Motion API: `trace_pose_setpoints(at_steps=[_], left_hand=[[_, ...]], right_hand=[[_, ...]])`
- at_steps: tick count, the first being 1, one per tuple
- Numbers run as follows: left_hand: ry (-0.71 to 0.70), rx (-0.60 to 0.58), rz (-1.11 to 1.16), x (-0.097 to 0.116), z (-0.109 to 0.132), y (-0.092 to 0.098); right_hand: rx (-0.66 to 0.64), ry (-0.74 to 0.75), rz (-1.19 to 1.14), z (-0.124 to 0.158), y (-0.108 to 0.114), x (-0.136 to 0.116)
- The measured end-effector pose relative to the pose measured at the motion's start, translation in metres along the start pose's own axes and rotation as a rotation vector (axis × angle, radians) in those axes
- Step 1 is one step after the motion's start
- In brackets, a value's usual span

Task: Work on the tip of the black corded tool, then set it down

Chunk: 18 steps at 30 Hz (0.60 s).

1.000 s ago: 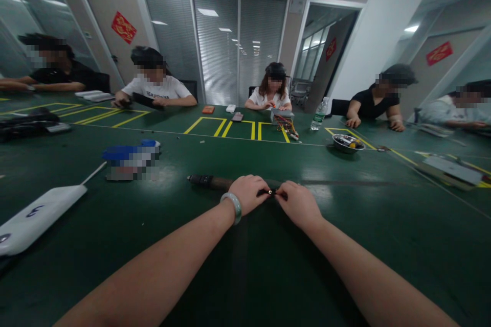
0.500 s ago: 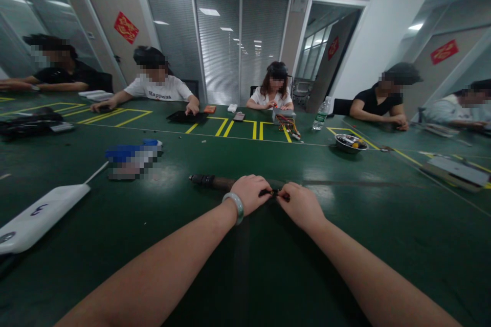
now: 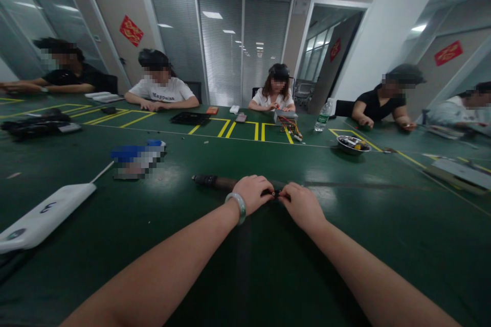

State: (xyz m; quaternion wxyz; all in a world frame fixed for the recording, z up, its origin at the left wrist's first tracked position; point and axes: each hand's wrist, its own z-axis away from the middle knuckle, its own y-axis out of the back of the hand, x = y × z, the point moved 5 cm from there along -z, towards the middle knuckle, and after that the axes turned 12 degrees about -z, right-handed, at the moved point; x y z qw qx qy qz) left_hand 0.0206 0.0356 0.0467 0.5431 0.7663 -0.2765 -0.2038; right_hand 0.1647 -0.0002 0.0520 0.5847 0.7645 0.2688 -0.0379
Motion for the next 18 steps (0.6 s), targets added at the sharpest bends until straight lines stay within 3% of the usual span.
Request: trace_pose_setpoints(at_steps=[10,18], left_hand=[[0.08,-0.007,0.05,-0.0004,-0.0011,-0.0011],[0.086,-0.065,0.055,-0.0014,-0.0041,0.0003]], right_hand=[[-0.004,0.083,0.1,0.0021,-0.001,-0.0102],[-0.038,-0.058,-0.121,0.0015,-0.0008,-0.0017]])
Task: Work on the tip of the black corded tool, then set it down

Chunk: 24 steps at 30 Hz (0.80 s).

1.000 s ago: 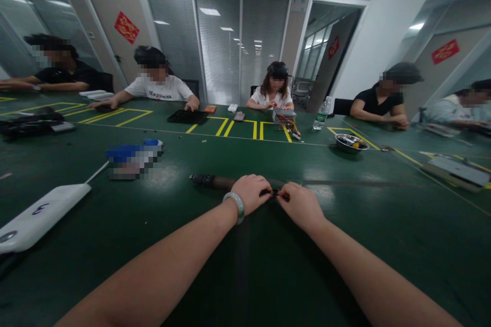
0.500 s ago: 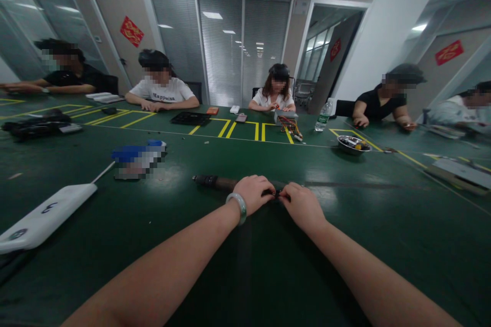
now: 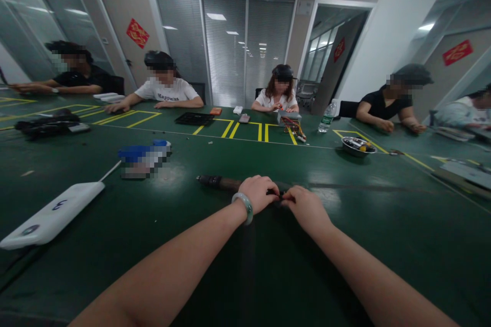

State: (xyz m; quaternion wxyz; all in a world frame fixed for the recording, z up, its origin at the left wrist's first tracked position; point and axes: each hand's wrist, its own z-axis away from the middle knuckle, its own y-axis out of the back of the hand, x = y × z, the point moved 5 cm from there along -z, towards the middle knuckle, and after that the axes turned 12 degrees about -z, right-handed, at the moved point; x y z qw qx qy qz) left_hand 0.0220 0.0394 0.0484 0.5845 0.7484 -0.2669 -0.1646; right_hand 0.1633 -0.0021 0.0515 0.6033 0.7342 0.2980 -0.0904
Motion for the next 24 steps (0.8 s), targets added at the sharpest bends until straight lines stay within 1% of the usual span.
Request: trace_pose_setpoints(at_steps=[4,7,9,14,16,20,24], left_hand=[[0.015,-0.026,0.003,0.0,0.0,0.0],[0.016,-0.024,0.01,0.0,-0.001,0.001],[0.02,-0.02,0.017,-0.001,0.0,0.001],[0.009,-0.004,0.013,0.001,0.002,0.002],[0.003,0.005,0.003,0.002,0.002,0.001],[0.009,0.042,0.004,0.001,0.002,0.001],[0.002,0.045,0.0,0.001,0.002,0.0]], right_hand=[[-0.041,-0.074,-0.09,-0.001,0.002,0.002],[-0.057,-0.096,-0.112,-0.001,0.002,0.004],[-0.057,-0.079,-0.096,-0.001,0.002,0.004],[-0.053,0.035,0.007,-0.001,-0.002,-0.002],[-0.054,0.06,0.035,-0.001,-0.005,-0.003],[-0.019,0.02,-0.024,-0.002,-0.006,0.002],[0.008,-0.016,-0.084,-0.004,-0.004,0.008]])
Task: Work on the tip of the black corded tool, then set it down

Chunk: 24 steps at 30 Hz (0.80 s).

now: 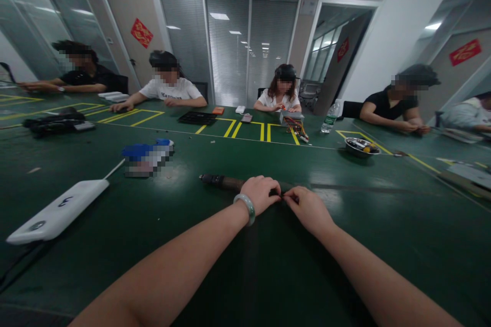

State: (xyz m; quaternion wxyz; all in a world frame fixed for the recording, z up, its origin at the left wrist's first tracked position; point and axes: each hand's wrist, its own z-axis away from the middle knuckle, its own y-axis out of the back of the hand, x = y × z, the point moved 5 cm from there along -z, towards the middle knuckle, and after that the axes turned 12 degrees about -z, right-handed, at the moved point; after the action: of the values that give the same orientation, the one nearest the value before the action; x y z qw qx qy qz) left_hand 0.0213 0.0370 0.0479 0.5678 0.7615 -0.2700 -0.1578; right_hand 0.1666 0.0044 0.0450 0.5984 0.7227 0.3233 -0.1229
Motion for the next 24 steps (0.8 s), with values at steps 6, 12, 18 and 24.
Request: trace_pose_setpoints(at_steps=[6,12,18,24], left_hand=[[-0.023,0.014,-0.021,0.001,-0.001,-0.002],[-0.042,0.011,-0.025,0.002,0.0,-0.002],[-0.025,0.004,-0.034,0.002,0.0,-0.001],[-0.006,-0.012,-0.043,0.003,0.001,-0.002]], right_hand=[[0.02,0.022,-0.022,0.0,-0.001,0.001],[0.048,0.05,-0.027,-0.001,-0.002,0.004],[0.08,0.084,-0.049,-0.001,-0.005,0.006],[-0.07,0.012,0.021,-0.006,-0.015,0.009]])
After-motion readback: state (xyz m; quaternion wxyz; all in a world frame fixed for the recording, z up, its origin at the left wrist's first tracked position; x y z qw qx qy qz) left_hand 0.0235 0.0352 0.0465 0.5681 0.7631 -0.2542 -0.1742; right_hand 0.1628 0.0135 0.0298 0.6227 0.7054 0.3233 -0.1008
